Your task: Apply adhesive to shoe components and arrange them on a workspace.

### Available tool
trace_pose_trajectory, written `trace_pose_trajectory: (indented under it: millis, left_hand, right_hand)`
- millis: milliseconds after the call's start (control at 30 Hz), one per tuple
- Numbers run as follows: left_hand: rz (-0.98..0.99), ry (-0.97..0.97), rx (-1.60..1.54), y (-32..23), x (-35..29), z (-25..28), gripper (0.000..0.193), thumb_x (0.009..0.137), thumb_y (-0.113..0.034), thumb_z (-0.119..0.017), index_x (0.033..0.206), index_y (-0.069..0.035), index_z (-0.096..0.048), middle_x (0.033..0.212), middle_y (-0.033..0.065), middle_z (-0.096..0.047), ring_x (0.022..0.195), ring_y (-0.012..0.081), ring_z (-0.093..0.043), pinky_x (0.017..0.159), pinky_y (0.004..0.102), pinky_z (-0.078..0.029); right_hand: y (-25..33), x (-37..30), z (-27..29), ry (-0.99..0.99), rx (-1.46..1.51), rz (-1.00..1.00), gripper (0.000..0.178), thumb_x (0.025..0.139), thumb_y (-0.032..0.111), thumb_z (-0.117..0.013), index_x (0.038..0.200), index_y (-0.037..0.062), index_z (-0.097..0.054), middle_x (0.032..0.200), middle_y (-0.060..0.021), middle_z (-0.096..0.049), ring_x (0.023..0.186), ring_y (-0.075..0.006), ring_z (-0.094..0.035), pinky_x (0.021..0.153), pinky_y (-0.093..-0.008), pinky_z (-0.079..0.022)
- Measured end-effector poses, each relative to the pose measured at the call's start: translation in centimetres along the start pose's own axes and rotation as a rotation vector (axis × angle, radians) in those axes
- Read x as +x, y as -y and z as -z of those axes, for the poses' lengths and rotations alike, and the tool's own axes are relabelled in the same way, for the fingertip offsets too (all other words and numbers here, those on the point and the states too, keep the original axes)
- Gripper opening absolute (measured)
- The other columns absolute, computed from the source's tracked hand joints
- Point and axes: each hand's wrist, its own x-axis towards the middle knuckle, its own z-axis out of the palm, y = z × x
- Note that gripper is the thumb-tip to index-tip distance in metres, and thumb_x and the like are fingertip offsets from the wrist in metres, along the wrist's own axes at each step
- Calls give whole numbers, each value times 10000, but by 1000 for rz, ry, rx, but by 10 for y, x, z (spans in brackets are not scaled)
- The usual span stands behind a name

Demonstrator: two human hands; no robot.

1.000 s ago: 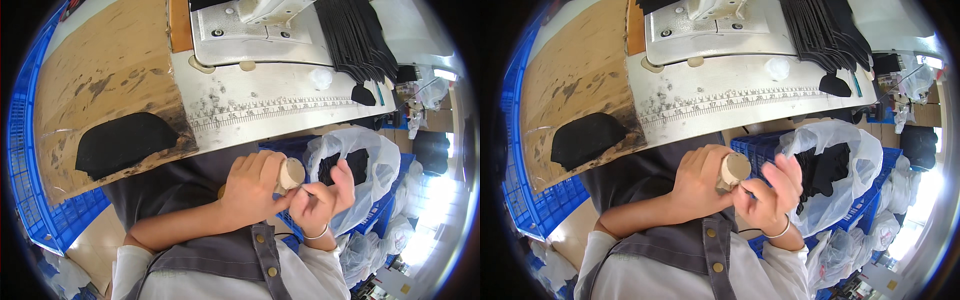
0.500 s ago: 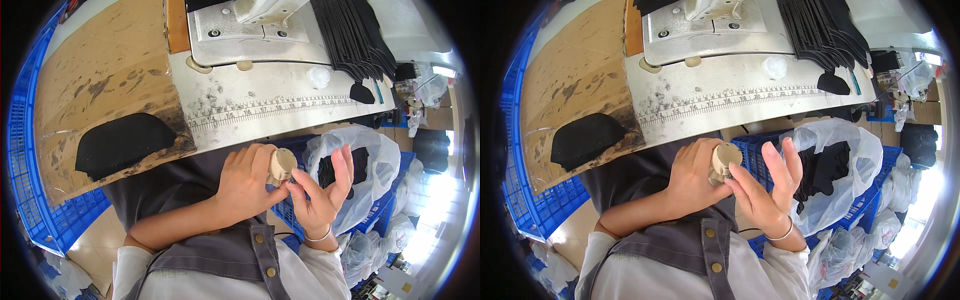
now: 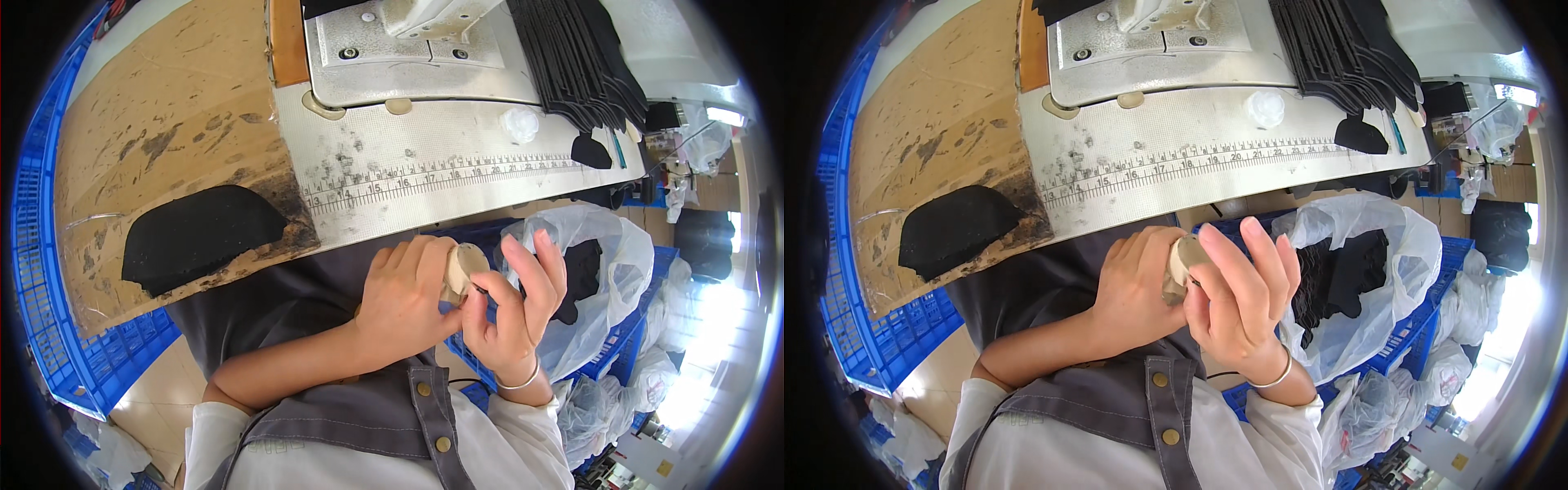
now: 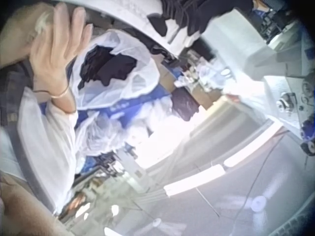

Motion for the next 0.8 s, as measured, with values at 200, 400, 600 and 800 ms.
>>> trace_pose_trajectory:
  millis: [200,400,600,800]
  left_hand:
    - [-23,4,-62,-5,0,3,513,629,-214,-753,1047,-44,-511,901,107,-577,784,285,-591,670,379,-441]
    - [-10,-41,-30,3,0,2,521,633,-242,-755,1045,-39,-508,890,106,-566,772,294,-580,674,385,-440]
    - [-14,-38,-17,1,1,1,517,618,-260,-747,1024,-43,-514,869,92,-556,748,266,-575,644,371,-432]
    - [12,0,0,1,0,-1,511,643,-235,-742,1049,-30,-508,910,121,-588,784,309,-595,676,394,-454]
  right_hand:
    - [0,-17,-1,-159,9,-67,59,778,121,-612,810,72,-604,1110,-96,-499,1144,-347,-472,995,-479,-346]
    - [-8,-21,12,-263,181,-276,88,803,182,-673,816,101,-640,1214,-97,-420,1208,-410,-393,986,-472,-367]
    - [-3,-6,13,-33,32,-79,148,730,191,-737,866,141,-705,1307,-113,-468,1244,-409,-376,1015,-477,-326]
    - [2,3,2,-21,-48,-18,114,739,96,-666,851,78,-656,1195,-75,-582,1178,-340,-485,1017,-492,-303]
